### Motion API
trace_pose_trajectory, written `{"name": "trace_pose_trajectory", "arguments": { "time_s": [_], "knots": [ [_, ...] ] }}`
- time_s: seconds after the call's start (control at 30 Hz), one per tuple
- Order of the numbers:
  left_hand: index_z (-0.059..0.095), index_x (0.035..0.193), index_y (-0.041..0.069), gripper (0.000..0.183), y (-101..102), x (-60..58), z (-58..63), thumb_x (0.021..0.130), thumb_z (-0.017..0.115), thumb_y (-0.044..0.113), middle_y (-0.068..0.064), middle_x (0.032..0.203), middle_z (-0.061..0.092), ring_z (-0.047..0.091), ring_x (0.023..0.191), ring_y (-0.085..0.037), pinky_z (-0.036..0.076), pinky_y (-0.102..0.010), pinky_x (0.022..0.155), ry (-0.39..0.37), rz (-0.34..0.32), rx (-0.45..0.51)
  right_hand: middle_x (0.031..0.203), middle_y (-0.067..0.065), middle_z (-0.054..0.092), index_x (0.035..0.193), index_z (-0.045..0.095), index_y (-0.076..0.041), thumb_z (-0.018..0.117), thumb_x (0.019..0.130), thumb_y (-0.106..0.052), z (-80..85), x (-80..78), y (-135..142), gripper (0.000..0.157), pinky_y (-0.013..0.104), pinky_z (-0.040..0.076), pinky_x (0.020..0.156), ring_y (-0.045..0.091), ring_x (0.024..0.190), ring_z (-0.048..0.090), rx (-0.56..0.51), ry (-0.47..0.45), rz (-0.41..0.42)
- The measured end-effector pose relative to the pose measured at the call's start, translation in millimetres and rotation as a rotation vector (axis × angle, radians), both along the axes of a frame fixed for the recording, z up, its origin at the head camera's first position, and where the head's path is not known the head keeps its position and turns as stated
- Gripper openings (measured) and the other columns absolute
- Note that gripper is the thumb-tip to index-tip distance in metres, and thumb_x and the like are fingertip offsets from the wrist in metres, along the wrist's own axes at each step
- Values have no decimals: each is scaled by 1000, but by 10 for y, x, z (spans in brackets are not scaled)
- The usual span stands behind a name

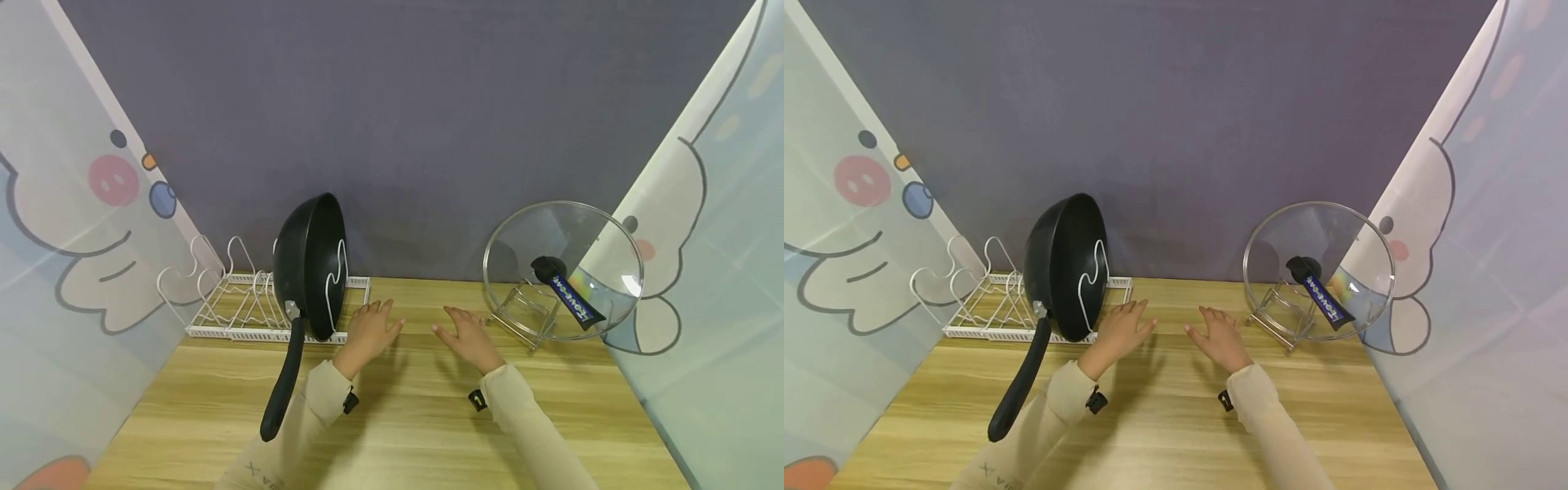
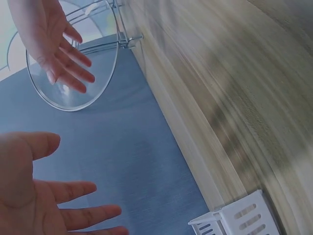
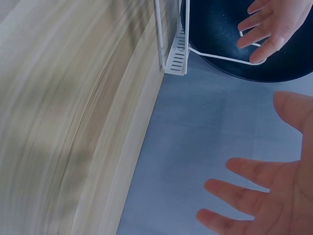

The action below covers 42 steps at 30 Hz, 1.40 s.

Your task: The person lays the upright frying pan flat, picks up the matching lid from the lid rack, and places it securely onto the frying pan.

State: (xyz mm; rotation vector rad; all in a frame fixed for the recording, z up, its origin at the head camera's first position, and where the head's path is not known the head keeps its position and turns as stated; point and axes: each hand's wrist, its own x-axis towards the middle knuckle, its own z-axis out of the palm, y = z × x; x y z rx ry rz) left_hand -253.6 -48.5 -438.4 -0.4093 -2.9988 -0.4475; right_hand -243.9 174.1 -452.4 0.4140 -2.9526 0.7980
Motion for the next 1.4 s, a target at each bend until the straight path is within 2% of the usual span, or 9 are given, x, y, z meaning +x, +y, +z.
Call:
{"name": "trace_pose_trajectory", "arguments": {
  "time_s": [0.43,0.8,1.17,1.4],
  "knots": [
    [46,138,9,58,-66,146,-4,94,49,47,-18,131,54,50,119,-37,39,-50,100,33,-42,-1,140,24,43,138,42,4,55,93,-39,-46,68,-74,63,62,19,107,42,131,36,-64,-8,50],
    [42,140,9,60,-81,285,-31,95,49,48,-18,135,50,46,124,-39,37,-50,102,-52,-104,29,140,25,42,138,41,5,55,94,-39,-82,101,-136,63,57,20,110,41,131,37,-91,-11,73],
    [45,138,7,60,-164,324,-99,95,47,48,-18,133,52,50,121,-37,37,-50,102,-36,-148,38,140,23,43,139,40,3,55,94,-39,-100,125,-180,63,54,22,110,40,130,38,-114,-19,86],
    [45,138,7,61,-244,364,-109,94,49,48,-16,132,53,52,118,-36,40,-47,100,-49,-134,-3,142,23,41,140,38,3,54,94,-41,-91,145,-212,66,53,25,109,39,132,37,-141,-37,98]
  ]
}}
